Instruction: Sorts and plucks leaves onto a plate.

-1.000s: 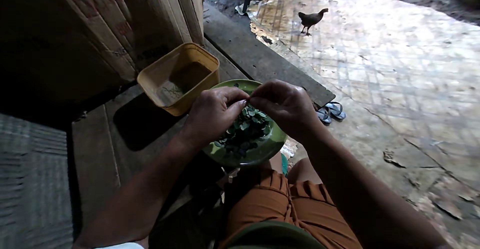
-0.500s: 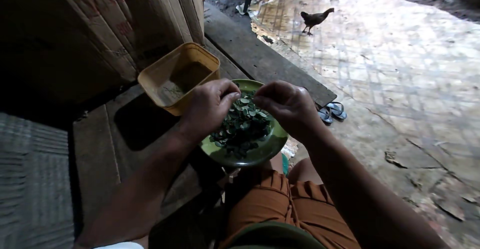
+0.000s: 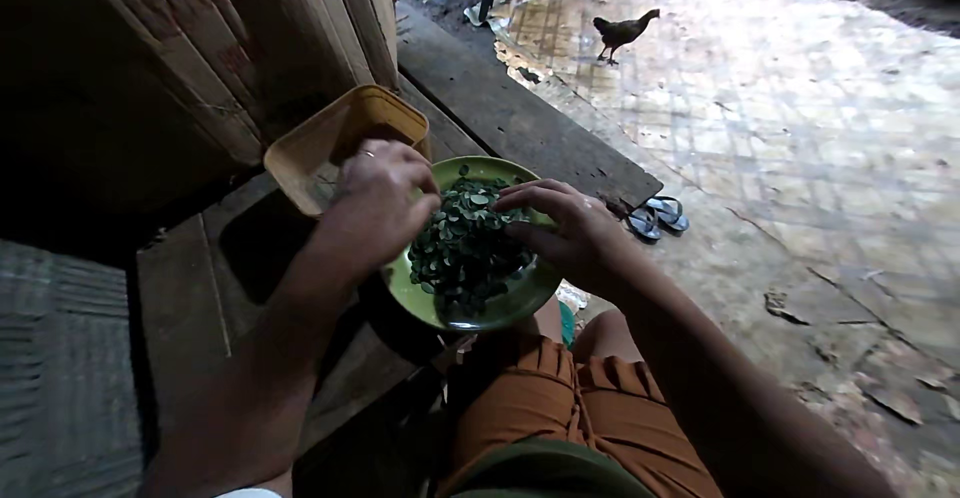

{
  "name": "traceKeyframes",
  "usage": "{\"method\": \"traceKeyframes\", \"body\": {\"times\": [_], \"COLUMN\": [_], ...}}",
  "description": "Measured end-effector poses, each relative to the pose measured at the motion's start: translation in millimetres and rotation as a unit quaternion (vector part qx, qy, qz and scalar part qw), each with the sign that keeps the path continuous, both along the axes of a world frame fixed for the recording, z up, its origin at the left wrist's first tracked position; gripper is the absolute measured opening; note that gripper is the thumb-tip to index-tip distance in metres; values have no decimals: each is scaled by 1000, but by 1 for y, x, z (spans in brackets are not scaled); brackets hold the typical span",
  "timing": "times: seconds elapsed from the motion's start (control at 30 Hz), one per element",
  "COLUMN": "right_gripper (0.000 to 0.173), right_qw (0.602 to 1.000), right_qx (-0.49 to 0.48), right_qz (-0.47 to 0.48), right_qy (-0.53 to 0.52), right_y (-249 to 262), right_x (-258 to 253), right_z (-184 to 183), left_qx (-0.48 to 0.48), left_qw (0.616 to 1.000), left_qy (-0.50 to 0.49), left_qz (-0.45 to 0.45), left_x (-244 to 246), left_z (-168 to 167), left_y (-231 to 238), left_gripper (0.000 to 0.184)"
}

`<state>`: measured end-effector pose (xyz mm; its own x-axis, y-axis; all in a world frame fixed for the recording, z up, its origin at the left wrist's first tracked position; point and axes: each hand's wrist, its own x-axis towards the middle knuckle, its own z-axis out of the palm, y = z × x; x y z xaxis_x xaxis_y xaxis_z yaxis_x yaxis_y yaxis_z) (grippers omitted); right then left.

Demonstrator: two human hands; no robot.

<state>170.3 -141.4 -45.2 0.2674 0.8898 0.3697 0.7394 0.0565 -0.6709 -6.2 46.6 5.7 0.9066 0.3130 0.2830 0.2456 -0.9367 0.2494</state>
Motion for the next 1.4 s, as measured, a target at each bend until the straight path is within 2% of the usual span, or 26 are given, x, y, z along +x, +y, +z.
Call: {"method": "traceKeyframes", "body": {"times": [0.07, 0.13, 0.2, 0.27, 0.33, 0.5, 0.63, 0.73, 0.83, 0.97, 1.07, 1.13, 1.27, 1.4], "right_gripper": [23, 22, 22, 22, 22, 20, 19, 23, 31, 41, 37, 31, 14, 13], "right_qw": [1000, 1000, 999, 999, 998, 996, 993, 992, 984, 933, 878, 854, 846, 890], "right_qx": [-14, -15, -10, -2, 24, 61, 82, 93, 68, 49, 49, 55, 101, 95], "right_qz": [-17, -25, -32, -39, -48, -58, -57, -40, -29, 14, 48, 58, 48, 21], "right_qy": [10, 10, 14, 18, 18, 28, 57, 79, 159, 356, 473, 514, 521, 445], "right_y": [-4, -7, -9, -10, -11, -11, -8, -5, -2, -1, 0, 2, 6, 7], "right_x": [-1, -1, -1, -1, -1, -1, -6, -10, -13, -14, -18, -19, -17, -14], "right_z": [1, -2, -5, -5, -4, 0, 3, 1, 1, 2, 4, 2, -4, -4], "left_qx": [-5, -3, 7, 18, 1, -158, -297, -401, -450, -500, -537, -561, -608, -651], "left_qw": [997, 994, 993, 995, 998, 986, 953, 912, 888, 855, 829, 812, 779, 749], "left_qy": [51, 98, 110, 79, 35, -51, -60, -88, -100, -133, -147, -156, -148, -114], "left_qz": [-51, -55, -51, -53, -48, -25, -14, -4, 0, -29, -45, -50, -39, -31], "left_x": [3, 5, 7, 8, 8, 3, 5, 7, 7, 8, 8, 9, 9, 11], "left_z": [-11, -18, -22, -24, -20, -2, 4, 6, 6, 2, 2, 1, 1, -4], "left_y": [-11, -20, -23, -20, -16, -15, -19, -23, -24, -21, -23, -24, -27, -29], "left_gripper": [19, 24, 18, 10, 12, 13, 10, 8, 10, 14, 13, 12, 17, 36]}}
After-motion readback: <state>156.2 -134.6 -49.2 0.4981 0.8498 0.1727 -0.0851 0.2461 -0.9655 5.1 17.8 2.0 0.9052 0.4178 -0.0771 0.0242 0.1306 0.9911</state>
